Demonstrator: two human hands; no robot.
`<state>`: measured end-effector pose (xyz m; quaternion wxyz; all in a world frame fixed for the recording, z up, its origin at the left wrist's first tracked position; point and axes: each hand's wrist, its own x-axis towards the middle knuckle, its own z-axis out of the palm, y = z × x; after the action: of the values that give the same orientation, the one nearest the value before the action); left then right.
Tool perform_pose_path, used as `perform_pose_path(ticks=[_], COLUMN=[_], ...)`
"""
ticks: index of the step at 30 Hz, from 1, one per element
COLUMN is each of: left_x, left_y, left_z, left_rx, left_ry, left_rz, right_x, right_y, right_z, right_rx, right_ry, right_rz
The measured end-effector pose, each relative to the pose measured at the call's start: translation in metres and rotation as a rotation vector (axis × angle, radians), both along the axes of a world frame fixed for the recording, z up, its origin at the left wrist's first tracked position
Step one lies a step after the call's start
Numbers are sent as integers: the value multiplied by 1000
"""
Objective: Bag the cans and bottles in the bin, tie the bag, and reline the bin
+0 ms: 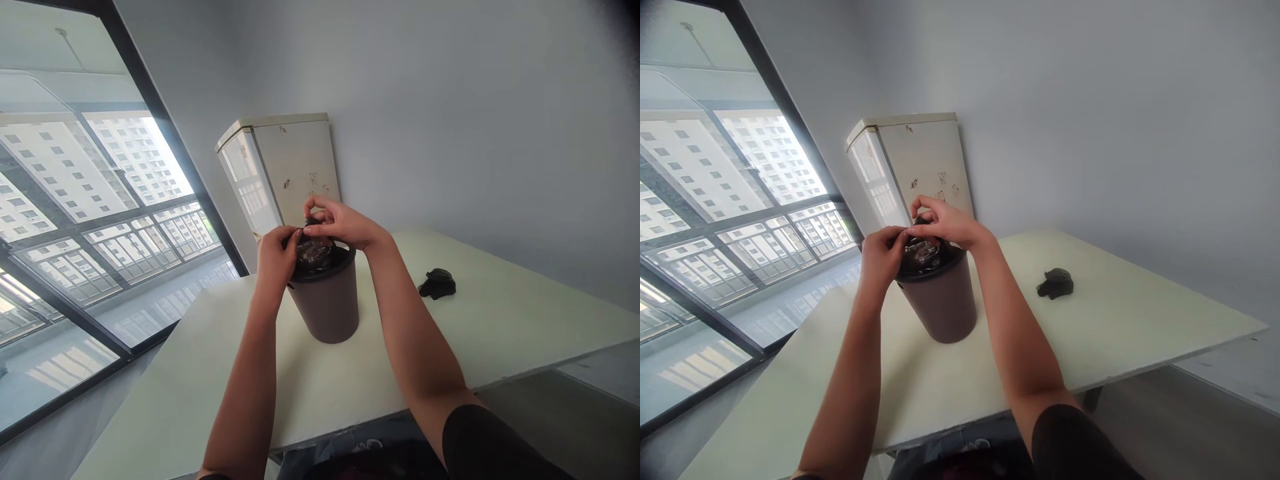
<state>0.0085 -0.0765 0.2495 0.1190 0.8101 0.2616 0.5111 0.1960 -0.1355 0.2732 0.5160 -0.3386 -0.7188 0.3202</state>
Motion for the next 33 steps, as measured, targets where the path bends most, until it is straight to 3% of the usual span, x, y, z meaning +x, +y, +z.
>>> perform_pose_path(ticks=[4,9,16,20,33], left_x=[-6,-11,-9,-15,-30], left_y=[4,9,5,6,18], left_z=[3,1,2,6,7], left_rx=[-119,-228,-373,-419,-343], left_ry=[104,64,0,-74,-177], left_rz=[-1,-53,-271,-329,-190], right_x=[7,18,5,1,19], right_y=[-5,-14,-1,7,-6], right_z=[2,4,3,1,1], right_rx=[61,-20,84,136,7], right_ry=[-195,-455,-502,-507,-420], right_rz=[-99,-324,-288,-257,-406])
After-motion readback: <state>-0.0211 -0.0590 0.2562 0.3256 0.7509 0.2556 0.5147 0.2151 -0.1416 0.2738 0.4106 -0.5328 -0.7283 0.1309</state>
